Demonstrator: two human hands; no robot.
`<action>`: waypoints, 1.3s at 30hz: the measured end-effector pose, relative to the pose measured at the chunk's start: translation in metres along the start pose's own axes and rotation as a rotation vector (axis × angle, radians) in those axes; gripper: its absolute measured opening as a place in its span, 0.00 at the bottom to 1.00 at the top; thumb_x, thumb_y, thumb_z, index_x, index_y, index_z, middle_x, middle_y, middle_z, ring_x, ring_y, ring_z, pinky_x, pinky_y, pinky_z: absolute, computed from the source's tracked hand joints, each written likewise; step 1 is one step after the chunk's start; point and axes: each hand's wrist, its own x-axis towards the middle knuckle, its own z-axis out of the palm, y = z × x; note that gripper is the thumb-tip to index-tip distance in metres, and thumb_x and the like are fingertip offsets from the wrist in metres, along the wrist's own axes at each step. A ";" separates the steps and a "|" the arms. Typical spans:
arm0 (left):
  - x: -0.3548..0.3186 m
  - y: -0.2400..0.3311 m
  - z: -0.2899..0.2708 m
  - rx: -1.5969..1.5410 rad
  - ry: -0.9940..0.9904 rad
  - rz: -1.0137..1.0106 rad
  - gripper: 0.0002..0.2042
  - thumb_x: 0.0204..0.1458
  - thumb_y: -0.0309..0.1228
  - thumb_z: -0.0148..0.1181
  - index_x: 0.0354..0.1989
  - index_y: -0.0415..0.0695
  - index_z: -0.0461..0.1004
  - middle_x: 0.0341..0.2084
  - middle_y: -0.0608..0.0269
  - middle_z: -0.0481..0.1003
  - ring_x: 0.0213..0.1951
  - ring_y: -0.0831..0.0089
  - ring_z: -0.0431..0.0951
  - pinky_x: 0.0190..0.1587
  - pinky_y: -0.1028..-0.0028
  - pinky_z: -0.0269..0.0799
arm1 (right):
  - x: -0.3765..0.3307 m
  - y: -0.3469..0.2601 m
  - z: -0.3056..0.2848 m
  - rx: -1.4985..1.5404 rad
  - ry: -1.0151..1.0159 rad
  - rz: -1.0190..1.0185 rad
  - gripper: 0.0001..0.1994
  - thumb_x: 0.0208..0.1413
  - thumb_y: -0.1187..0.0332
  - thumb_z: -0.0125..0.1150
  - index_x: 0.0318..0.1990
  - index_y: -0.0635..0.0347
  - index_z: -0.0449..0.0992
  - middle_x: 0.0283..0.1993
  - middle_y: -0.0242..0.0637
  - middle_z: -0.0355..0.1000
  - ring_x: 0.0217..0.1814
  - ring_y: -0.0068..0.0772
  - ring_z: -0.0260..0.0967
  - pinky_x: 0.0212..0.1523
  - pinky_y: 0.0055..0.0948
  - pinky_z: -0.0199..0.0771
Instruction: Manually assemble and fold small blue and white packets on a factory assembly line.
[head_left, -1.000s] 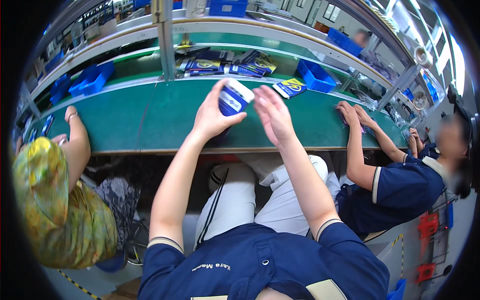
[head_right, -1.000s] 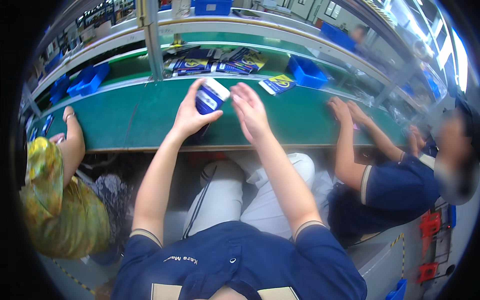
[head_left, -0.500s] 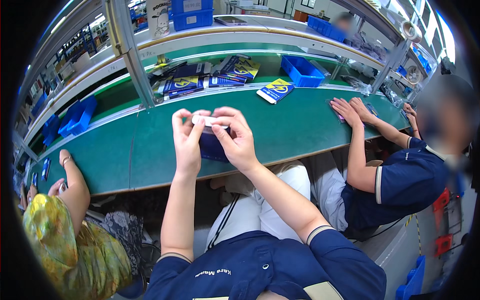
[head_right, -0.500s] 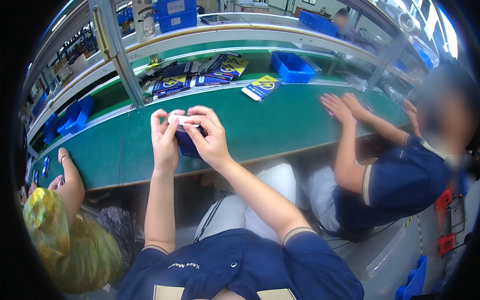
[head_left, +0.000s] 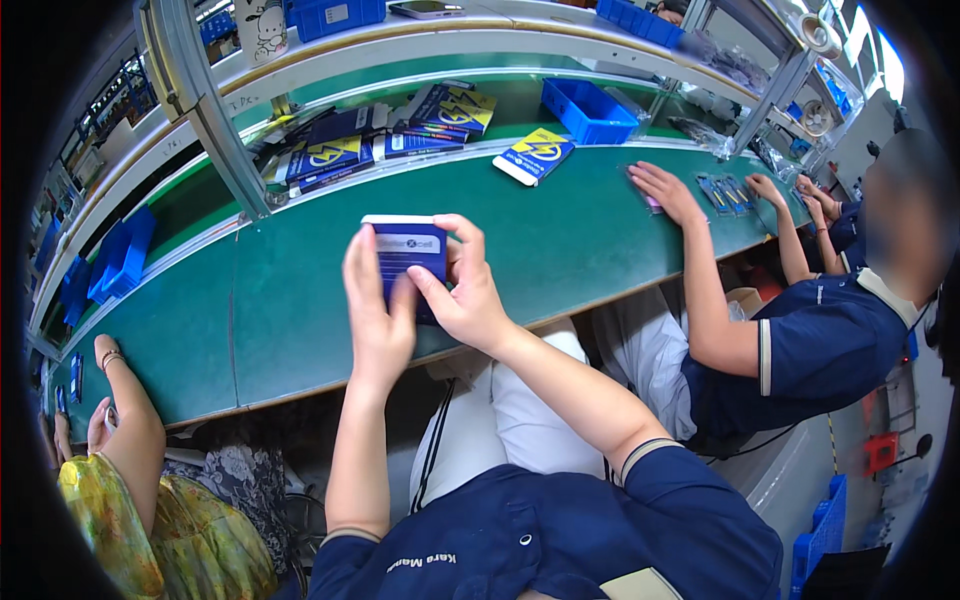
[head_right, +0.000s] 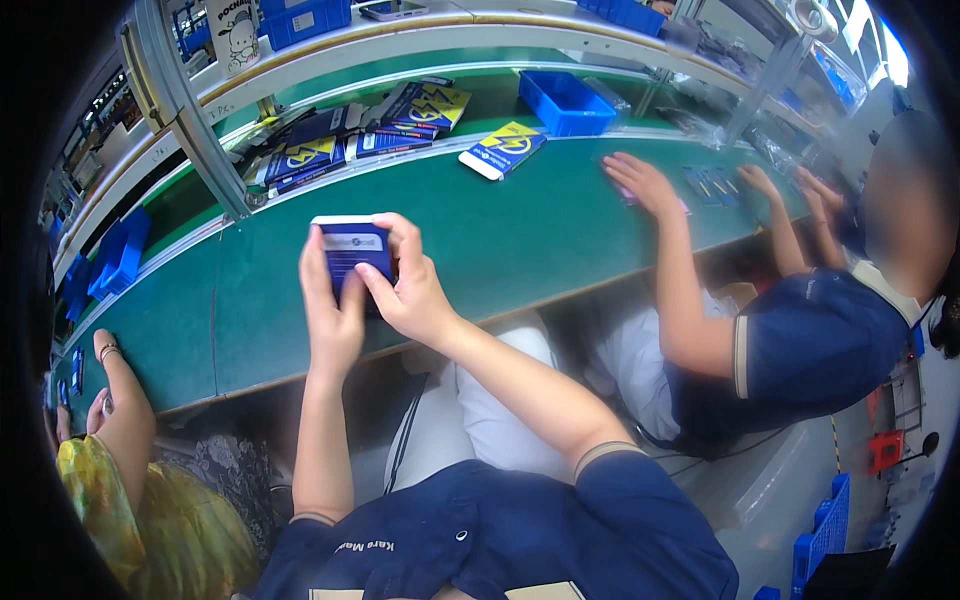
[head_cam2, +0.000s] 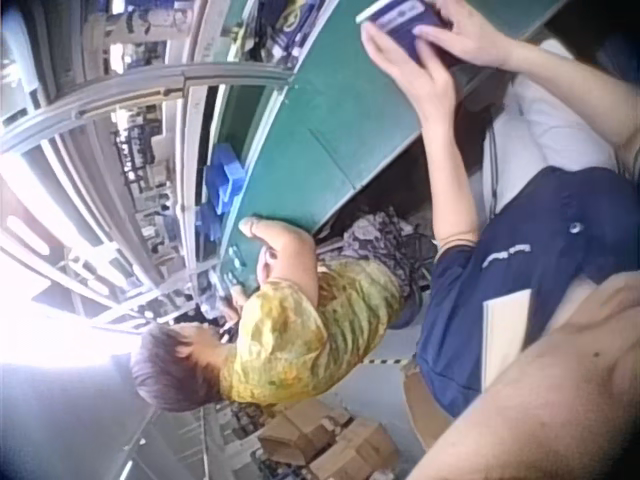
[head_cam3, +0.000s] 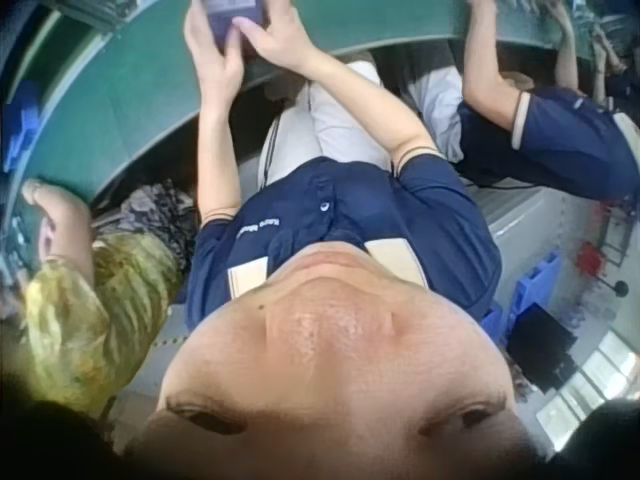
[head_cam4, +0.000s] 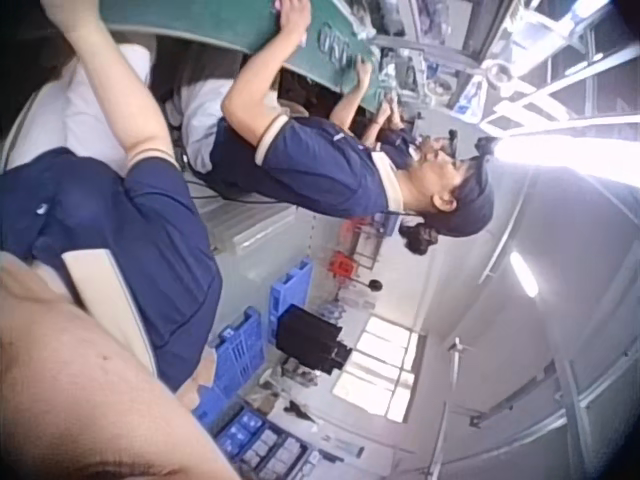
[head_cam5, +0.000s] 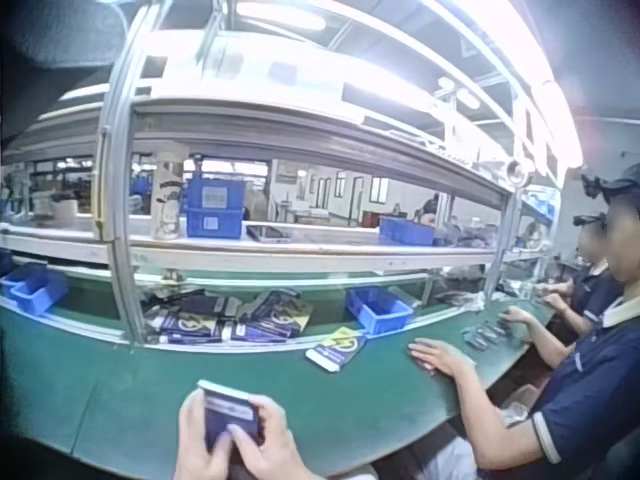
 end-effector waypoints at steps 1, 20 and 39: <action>-0.006 0.010 0.000 0.220 -0.110 0.026 0.44 0.50 0.27 0.68 0.73 0.40 0.48 0.66 0.35 0.52 0.62 0.40 0.65 0.63 0.58 0.64 | 0.004 -0.002 -0.002 -0.015 0.035 0.111 0.25 0.61 0.78 0.57 0.62 0.59 0.54 0.44 0.48 0.77 0.46 0.38 0.78 0.46 0.34 0.77; 0.001 -0.024 -0.070 1.065 -0.261 -0.094 0.30 0.61 0.47 0.56 0.63 0.36 0.68 0.66 0.41 0.62 0.70 0.47 0.57 0.72 0.51 0.47 | 0.094 0.067 -0.078 -1.469 -0.236 0.013 0.35 0.58 0.51 0.60 0.64 0.71 0.62 0.68 0.67 0.57 0.73 0.66 0.51 0.74 0.55 0.45; 0.006 0.041 -0.072 0.720 -0.723 0.408 0.27 0.41 0.36 0.73 0.52 0.44 0.75 0.52 0.52 0.76 0.54 0.60 0.76 0.59 0.59 0.68 | 0.024 0.020 -0.133 -1.374 -0.282 0.154 0.24 0.63 0.58 0.58 0.59 0.67 0.70 0.67 0.58 0.63 0.71 0.54 0.60 0.72 0.48 0.55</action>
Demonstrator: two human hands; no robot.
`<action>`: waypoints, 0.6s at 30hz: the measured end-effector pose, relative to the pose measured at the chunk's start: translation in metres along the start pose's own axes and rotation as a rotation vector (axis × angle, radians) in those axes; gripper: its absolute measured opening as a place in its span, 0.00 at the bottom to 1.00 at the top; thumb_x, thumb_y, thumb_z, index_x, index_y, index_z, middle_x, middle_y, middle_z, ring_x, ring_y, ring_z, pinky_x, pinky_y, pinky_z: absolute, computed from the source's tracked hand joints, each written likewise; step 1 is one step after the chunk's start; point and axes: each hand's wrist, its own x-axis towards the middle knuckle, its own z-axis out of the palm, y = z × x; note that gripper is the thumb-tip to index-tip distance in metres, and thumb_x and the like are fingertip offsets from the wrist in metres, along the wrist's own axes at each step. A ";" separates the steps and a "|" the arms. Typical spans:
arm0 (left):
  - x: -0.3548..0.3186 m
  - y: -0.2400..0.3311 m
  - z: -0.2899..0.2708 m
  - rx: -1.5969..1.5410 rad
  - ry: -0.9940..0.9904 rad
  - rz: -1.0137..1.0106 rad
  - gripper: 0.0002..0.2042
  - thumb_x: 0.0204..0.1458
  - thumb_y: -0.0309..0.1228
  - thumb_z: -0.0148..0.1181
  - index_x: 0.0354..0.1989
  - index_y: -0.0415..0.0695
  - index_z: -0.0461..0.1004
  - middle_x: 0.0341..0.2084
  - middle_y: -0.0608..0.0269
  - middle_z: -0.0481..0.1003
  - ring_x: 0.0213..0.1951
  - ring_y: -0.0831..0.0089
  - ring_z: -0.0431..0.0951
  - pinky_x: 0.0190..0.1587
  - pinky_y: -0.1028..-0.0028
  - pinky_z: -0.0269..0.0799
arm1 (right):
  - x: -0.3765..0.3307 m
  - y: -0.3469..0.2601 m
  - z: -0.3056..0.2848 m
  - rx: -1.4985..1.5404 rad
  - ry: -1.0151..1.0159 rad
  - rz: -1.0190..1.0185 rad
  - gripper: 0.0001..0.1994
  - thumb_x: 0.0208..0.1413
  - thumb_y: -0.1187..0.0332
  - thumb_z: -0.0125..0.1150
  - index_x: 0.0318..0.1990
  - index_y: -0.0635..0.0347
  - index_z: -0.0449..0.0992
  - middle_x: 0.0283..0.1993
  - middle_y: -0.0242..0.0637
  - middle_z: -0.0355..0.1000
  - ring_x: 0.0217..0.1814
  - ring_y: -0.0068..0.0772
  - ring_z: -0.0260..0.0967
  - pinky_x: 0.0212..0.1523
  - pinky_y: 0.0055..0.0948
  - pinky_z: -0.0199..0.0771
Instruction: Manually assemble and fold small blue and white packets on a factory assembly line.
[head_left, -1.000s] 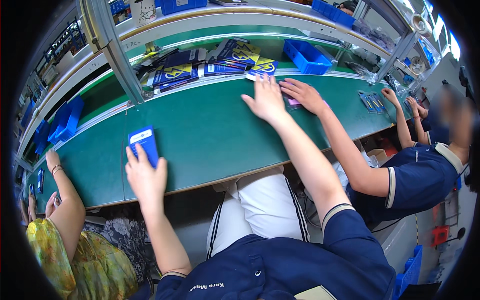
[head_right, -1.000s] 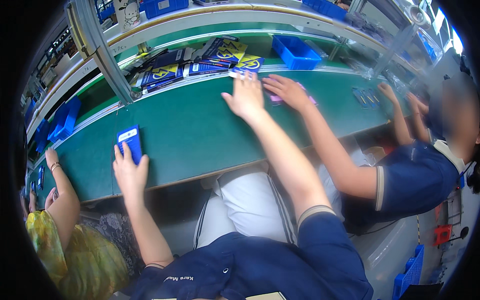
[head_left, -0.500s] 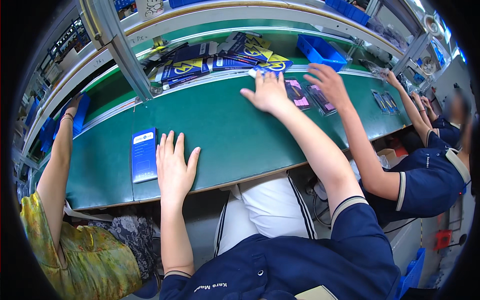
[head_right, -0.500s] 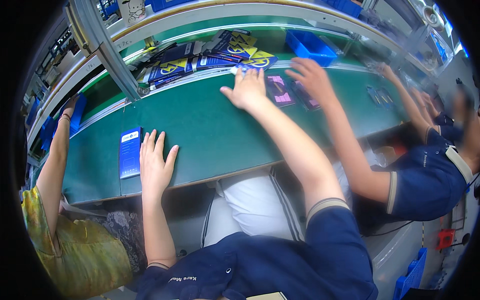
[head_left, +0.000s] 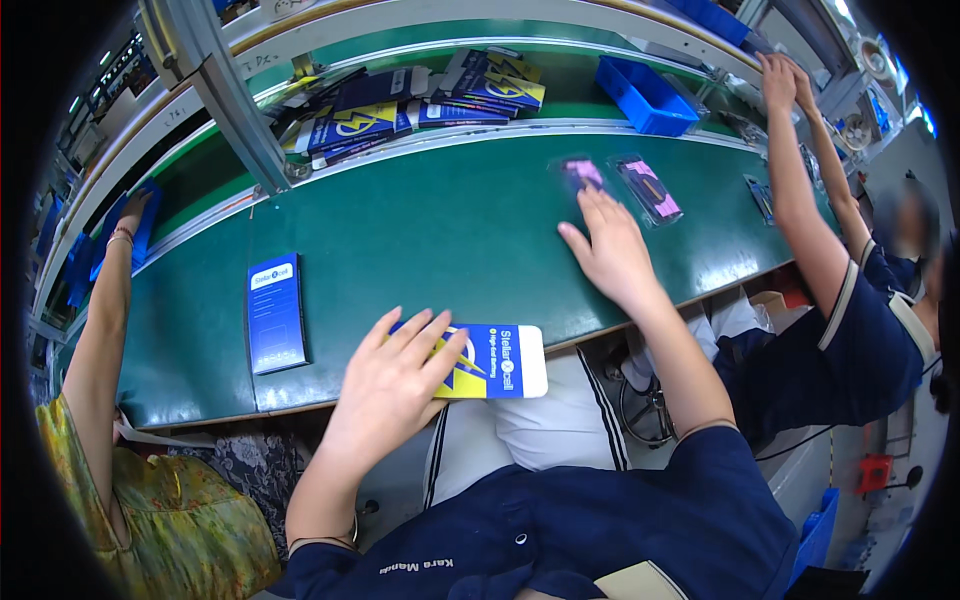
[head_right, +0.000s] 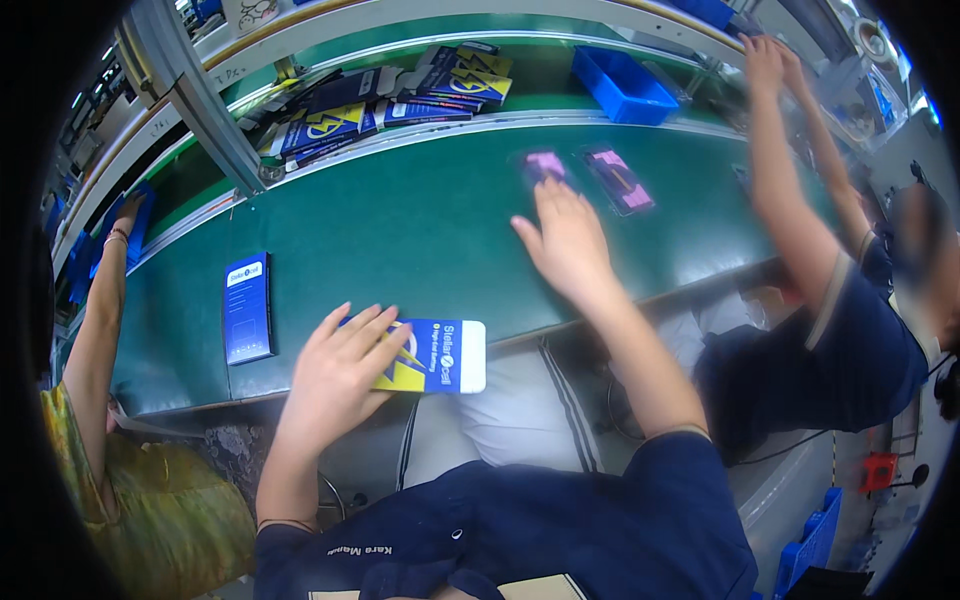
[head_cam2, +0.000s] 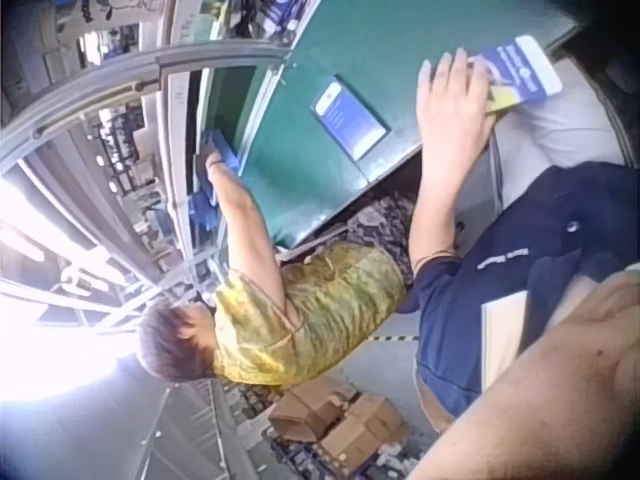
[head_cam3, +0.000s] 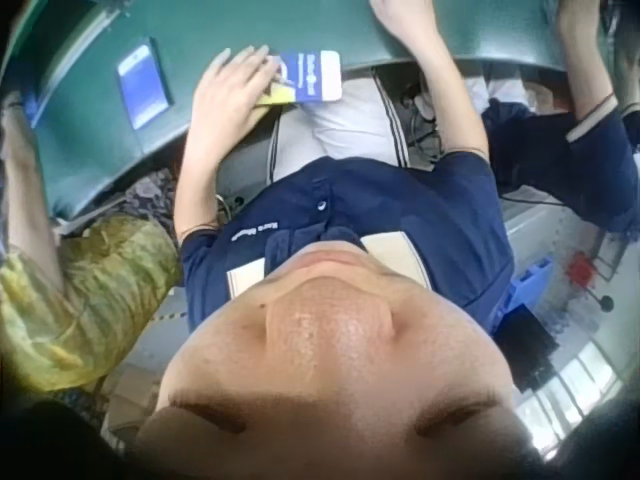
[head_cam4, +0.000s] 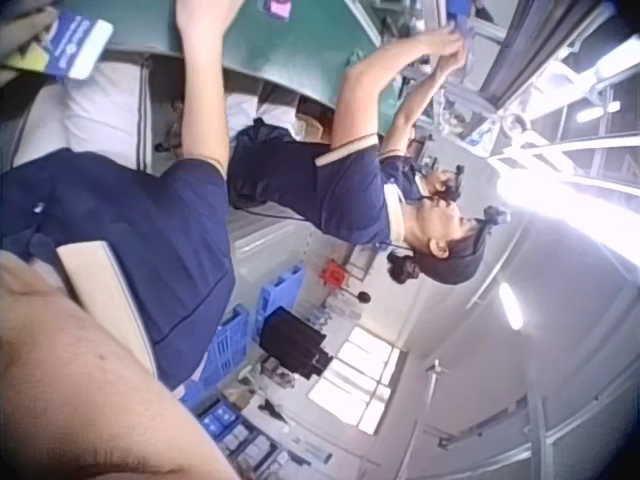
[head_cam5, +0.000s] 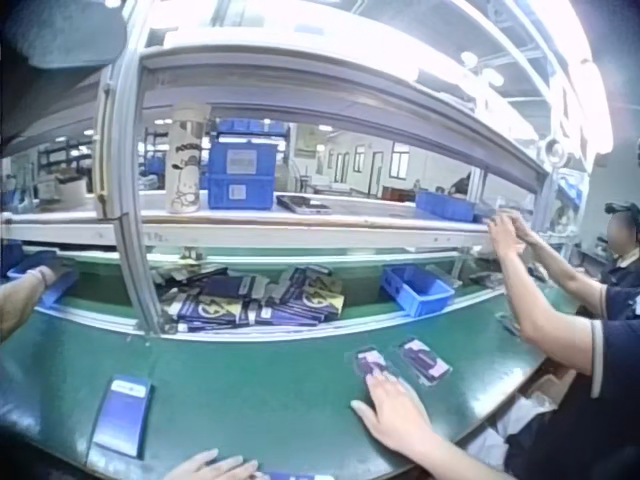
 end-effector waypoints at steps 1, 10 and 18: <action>0.000 -0.002 -0.010 -0.097 -0.043 -0.080 0.23 0.40 0.39 0.73 0.45 0.44 0.77 0.42 0.55 0.78 0.46 0.61 0.79 0.52 0.61 0.71 | -0.015 -0.006 -0.009 0.068 -0.014 -0.036 0.23 0.60 0.59 0.62 0.56 0.66 0.71 0.64 0.57 0.65 0.68 0.53 0.61 0.70 0.51 0.56; 0.003 -0.038 0.027 -0.214 -0.042 -0.195 0.44 0.39 0.54 0.72 0.59 0.31 0.69 0.62 0.43 0.68 0.67 0.50 0.63 0.69 0.58 0.58 | -0.036 -0.038 -0.030 0.559 -0.112 -0.114 0.26 0.34 0.70 0.74 0.46 0.62 0.74 0.55 0.43 0.73 0.57 0.44 0.69 0.59 0.37 0.69; 0.019 -0.026 0.026 -0.302 0.017 -0.168 0.43 0.32 0.46 0.76 0.60 0.41 0.68 0.54 0.47 0.73 0.60 0.51 0.71 0.63 0.57 0.66 | -0.038 -0.089 -0.034 1.386 -0.591 -0.212 0.24 0.50 0.82 0.58 0.57 0.60 0.69 0.76 0.51 0.50 0.79 0.49 0.47 0.75 0.43 0.50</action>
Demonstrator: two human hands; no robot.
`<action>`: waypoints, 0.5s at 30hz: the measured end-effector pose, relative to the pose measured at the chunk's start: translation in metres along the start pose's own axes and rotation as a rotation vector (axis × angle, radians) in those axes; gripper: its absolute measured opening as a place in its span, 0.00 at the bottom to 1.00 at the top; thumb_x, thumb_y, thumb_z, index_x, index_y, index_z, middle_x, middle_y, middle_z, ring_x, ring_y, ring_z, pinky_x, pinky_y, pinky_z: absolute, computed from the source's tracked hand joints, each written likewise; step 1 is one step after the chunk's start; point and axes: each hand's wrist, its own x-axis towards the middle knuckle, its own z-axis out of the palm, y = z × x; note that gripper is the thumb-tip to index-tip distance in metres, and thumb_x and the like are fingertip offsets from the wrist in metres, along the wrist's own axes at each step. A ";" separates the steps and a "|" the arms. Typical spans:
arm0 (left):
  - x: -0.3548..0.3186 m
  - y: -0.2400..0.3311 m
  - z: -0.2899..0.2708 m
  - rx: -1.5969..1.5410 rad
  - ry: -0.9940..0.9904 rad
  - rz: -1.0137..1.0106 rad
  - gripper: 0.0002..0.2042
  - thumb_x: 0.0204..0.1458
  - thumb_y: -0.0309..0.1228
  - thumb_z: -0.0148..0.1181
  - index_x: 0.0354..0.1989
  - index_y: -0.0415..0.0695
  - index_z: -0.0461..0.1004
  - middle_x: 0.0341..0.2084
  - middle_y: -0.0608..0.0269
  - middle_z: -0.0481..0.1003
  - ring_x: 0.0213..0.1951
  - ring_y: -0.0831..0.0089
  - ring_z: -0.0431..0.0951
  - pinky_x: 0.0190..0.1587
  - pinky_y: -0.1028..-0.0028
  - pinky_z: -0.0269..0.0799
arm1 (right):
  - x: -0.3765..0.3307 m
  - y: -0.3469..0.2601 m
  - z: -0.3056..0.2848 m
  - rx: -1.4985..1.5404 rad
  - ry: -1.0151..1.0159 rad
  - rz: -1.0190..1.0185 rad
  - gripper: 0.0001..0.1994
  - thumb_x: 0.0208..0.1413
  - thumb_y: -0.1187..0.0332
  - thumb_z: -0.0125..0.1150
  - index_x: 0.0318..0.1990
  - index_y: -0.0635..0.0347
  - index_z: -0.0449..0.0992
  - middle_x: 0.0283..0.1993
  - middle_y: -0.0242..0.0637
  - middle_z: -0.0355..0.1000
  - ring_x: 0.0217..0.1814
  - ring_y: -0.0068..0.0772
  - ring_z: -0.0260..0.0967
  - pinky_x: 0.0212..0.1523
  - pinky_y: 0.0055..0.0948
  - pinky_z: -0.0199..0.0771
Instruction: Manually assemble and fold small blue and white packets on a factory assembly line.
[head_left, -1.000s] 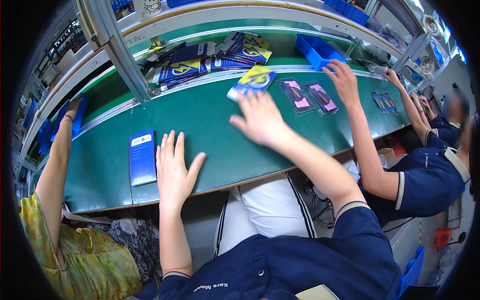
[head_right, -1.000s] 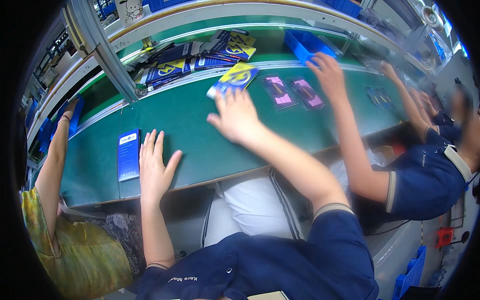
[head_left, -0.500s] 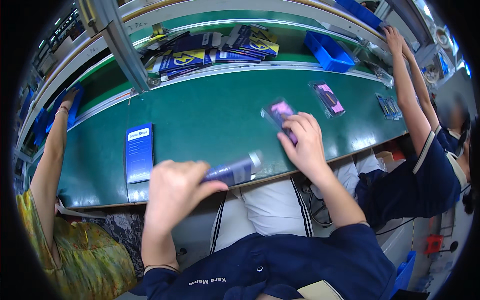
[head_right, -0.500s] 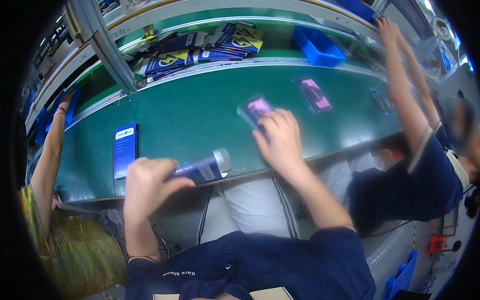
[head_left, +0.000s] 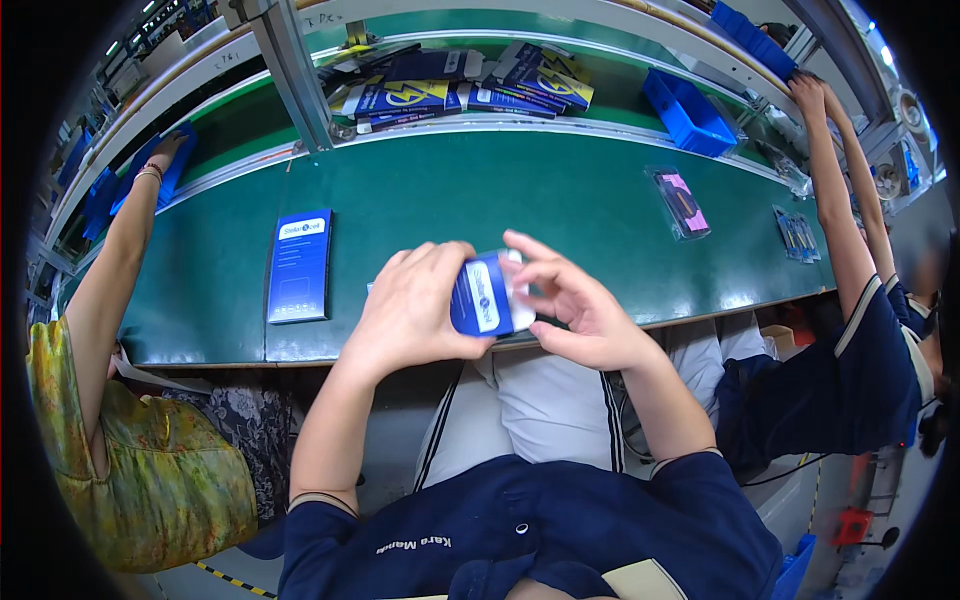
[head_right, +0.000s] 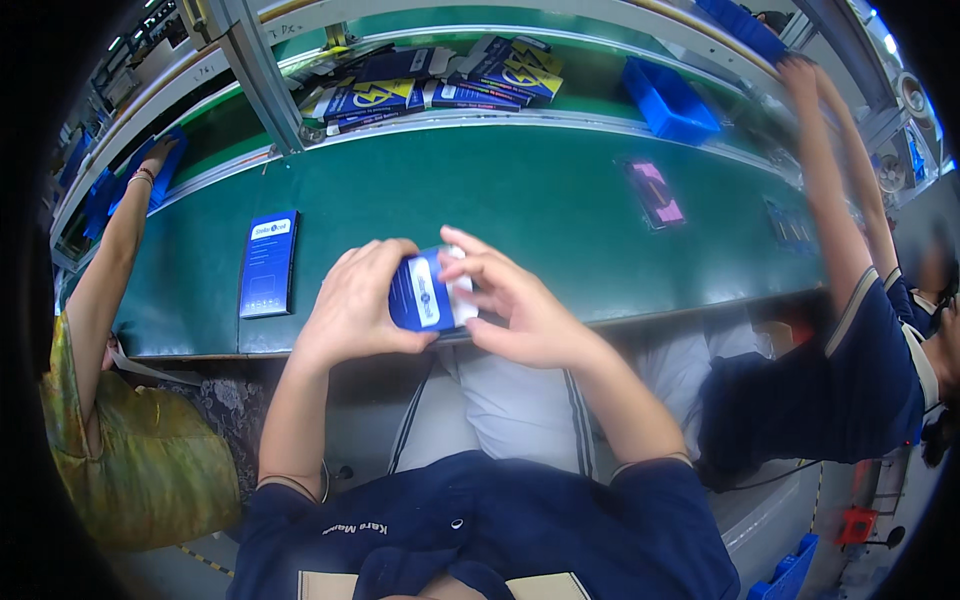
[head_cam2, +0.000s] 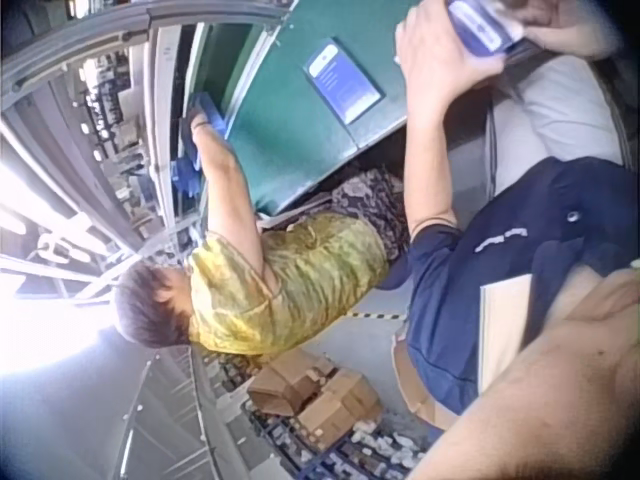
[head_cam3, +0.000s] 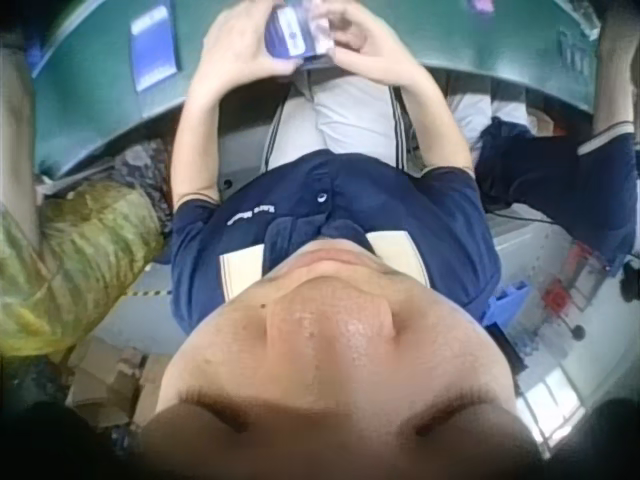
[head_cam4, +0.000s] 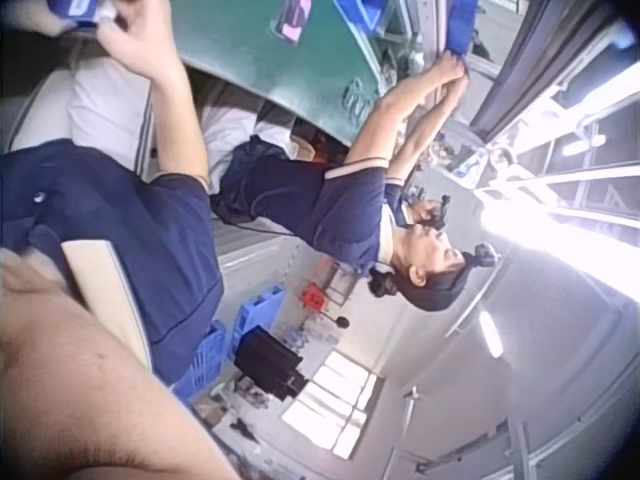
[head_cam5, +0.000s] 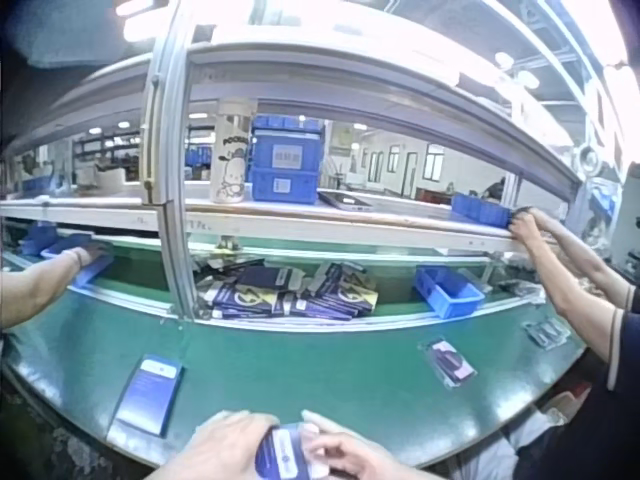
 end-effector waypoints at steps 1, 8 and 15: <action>0.005 0.007 0.001 -0.139 0.159 -0.089 0.43 0.32 0.44 0.77 0.61 0.42 0.66 0.52 0.48 0.73 0.55 0.51 0.74 0.57 0.57 0.70 | 0.005 -0.009 0.008 0.034 0.231 -0.114 0.25 0.53 0.83 0.56 0.61 0.62 0.66 0.76 0.50 0.50 0.79 0.46 0.46 0.74 0.41 0.52; 0.021 0.039 0.036 -0.486 0.860 -0.083 0.33 0.44 0.39 0.78 0.52 0.45 0.60 0.43 0.56 0.71 0.40 0.65 0.75 0.47 0.66 0.72 | 0.044 -0.040 0.040 0.758 0.364 -0.059 0.16 0.66 0.76 0.46 0.58 0.71 0.72 0.55 0.40 0.75 0.56 0.32 0.72 0.63 0.30 0.67; 0.016 0.041 0.015 -1.232 0.851 -0.018 0.08 0.65 0.23 0.52 0.47 0.42 0.59 0.42 0.53 0.74 0.43 0.75 0.73 0.48 0.77 0.69 | 0.054 -0.008 0.045 -0.612 0.612 -0.832 0.07 0.61 0.80 0.57 0.46 0.67 0.76 0.49 0.46 0.76 0.50 0.40 0.76 0.51 0.33 0.74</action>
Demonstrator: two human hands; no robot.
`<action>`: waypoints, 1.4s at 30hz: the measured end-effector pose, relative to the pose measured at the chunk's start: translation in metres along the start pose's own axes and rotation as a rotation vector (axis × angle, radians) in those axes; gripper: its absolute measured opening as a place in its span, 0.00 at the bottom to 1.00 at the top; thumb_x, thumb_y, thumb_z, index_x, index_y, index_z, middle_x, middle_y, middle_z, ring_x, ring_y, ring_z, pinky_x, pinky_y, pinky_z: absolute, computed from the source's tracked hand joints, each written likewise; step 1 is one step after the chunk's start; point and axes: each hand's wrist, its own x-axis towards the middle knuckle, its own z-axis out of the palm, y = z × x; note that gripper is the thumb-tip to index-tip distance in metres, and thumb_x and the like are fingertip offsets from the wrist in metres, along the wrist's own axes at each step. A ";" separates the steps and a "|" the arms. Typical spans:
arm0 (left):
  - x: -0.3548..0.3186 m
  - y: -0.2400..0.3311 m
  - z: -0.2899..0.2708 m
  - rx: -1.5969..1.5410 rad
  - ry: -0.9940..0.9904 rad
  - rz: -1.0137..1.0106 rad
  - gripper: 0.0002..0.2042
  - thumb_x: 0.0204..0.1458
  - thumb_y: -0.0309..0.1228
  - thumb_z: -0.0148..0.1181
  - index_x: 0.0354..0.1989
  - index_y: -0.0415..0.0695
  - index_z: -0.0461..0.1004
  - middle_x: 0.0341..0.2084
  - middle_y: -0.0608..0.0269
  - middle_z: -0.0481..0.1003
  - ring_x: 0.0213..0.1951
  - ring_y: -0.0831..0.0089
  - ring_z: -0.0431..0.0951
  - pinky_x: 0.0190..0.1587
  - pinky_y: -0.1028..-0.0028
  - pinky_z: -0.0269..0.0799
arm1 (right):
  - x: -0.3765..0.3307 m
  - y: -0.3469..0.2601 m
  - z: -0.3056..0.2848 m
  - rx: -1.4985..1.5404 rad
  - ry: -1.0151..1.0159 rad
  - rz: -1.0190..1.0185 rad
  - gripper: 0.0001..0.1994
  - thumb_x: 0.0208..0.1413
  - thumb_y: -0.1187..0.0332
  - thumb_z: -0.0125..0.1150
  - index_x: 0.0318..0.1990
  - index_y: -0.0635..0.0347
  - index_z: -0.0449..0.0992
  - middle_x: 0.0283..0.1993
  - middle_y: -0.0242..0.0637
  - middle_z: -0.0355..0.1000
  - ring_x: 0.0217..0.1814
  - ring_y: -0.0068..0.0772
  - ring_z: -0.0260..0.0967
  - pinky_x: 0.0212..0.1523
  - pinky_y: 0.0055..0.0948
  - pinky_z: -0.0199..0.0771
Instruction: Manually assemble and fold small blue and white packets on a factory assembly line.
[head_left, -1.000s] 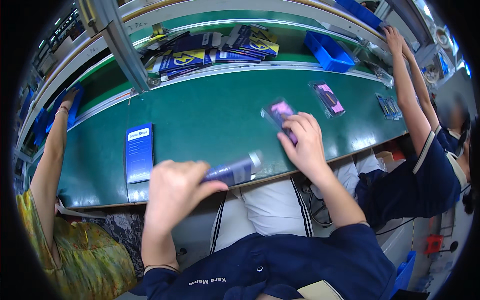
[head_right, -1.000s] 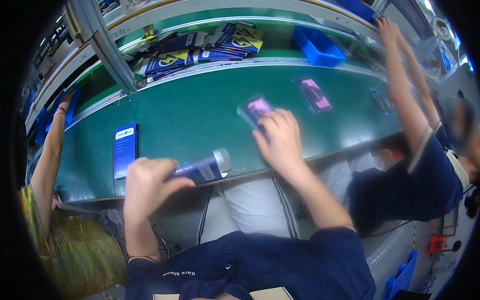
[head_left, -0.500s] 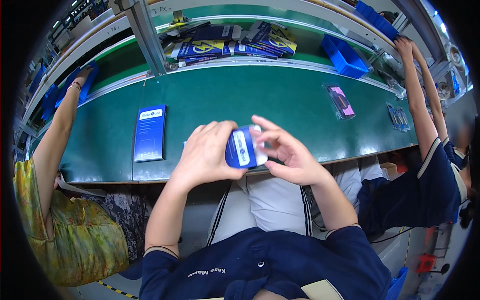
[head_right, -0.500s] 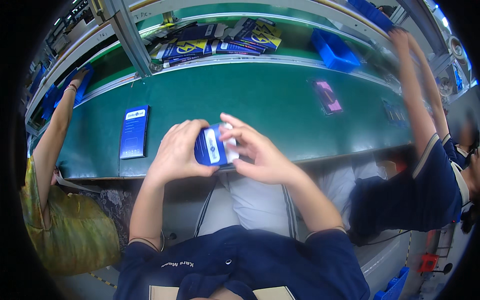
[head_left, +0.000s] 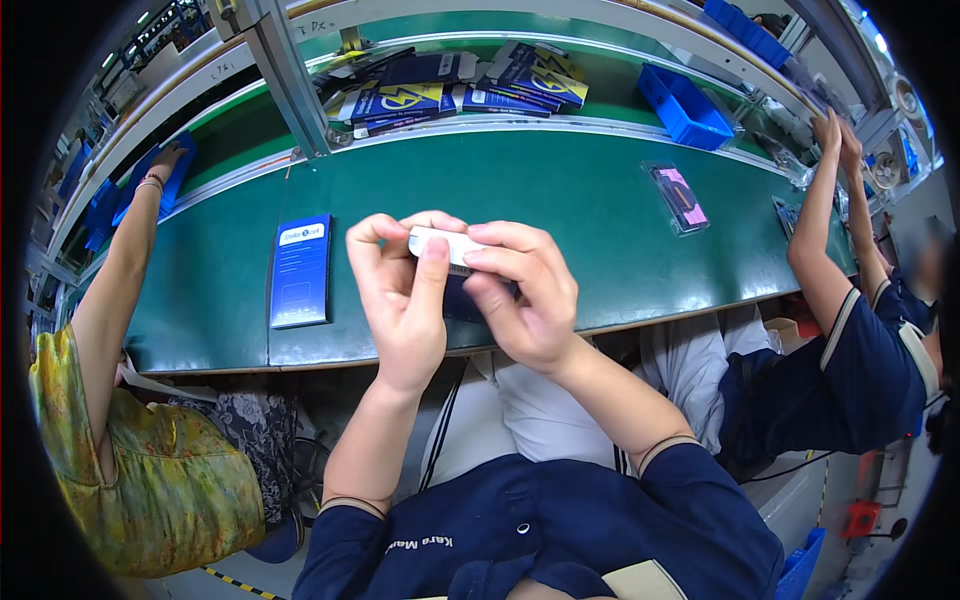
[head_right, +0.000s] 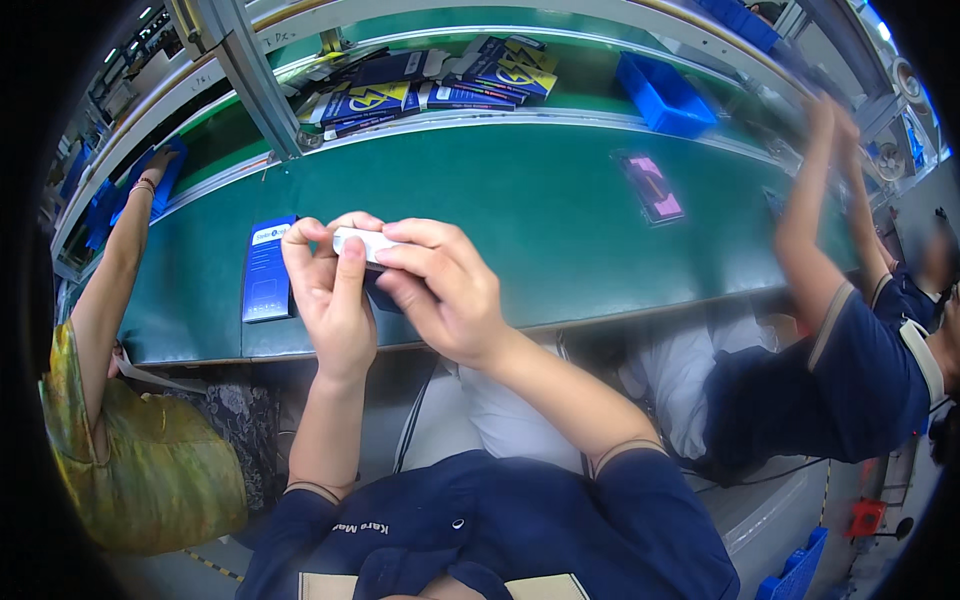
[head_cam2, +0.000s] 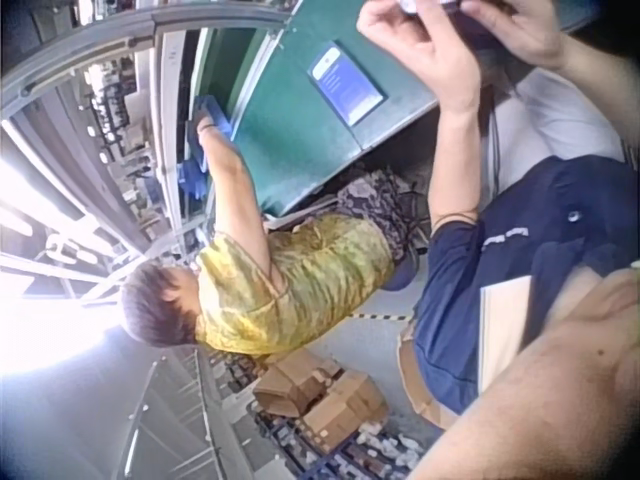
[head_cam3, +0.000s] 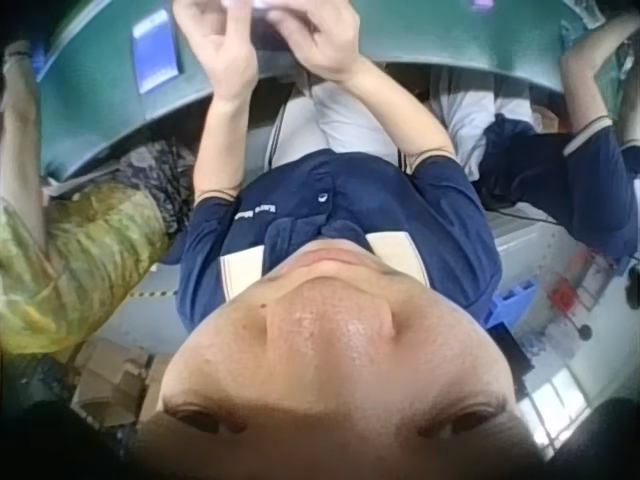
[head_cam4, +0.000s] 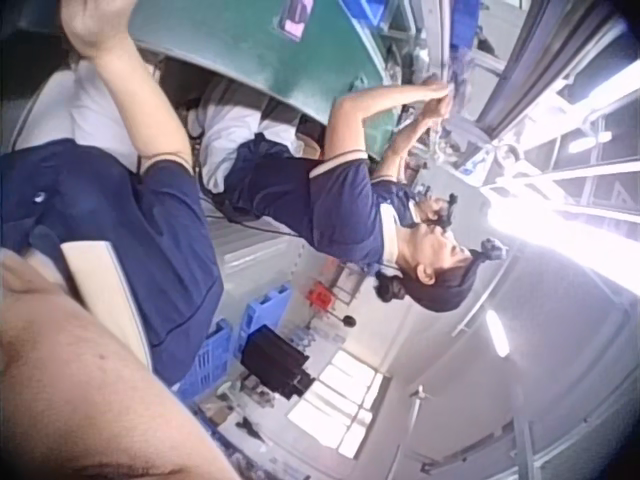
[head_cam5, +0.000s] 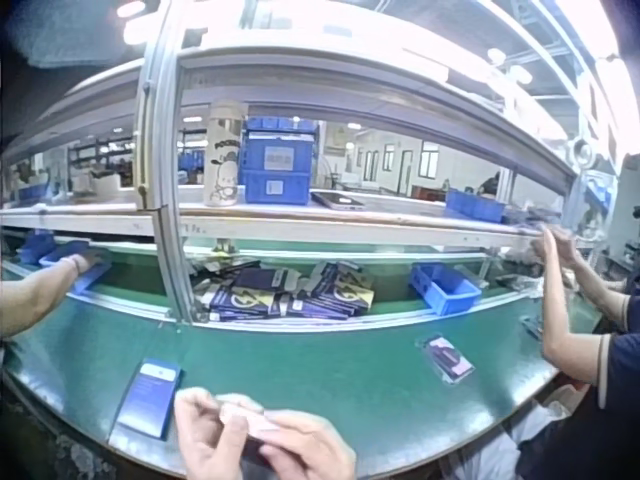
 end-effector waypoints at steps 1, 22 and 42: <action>-0.001 0.000 0.003 0.047 0.013 0.034 0.09 0.65 0.23 0.52 0.47 0.42 0.59 0.42 0.53 0.74 0.42 0.75 0.74 0.48 0.77 0.70 | 0.000 -0.002 -0.001 0.090 0.008 0.115 0.09 0.60 0.80 0.59 0.48 0.66 0.75 0.48 0.47 0.76 0.49 0.40 0.76 0.50 0.31 0.75; -0.006 -0.030 -0.019 0.283 -0.008 0.558 0.15 0.54 0.18 0.64 0.43 0.43 0.64 0.37 0.52 0.71 0.34 0.68 0.76 0.37 0.70 0.77 | 0.013 -0.030 -0.005 0.867 0.184 0.892 0.09 0.67 0.73 0.52 0.50 0.61 0.62 0.48 0.52 0.75 0.51 0.34 0.73 0.58 0.35 0.70; 0.002 0.035 -0.131 2.063 0.150 -0.263 0.39 0.47 0.38 0.62 0.68 0.34 0.58 0.61 0.34 0.63 0.56 0.39 0.69 0.59 0.52 0.67 | 0.022 0.211 -0.022 -1.030 -0.320 0.339 0.39 0.53 0.68 0.64 0.71 0.64 0.51 0.76 0.54 0.46 0.77 0.64 0.43 0.71 0.67 0.44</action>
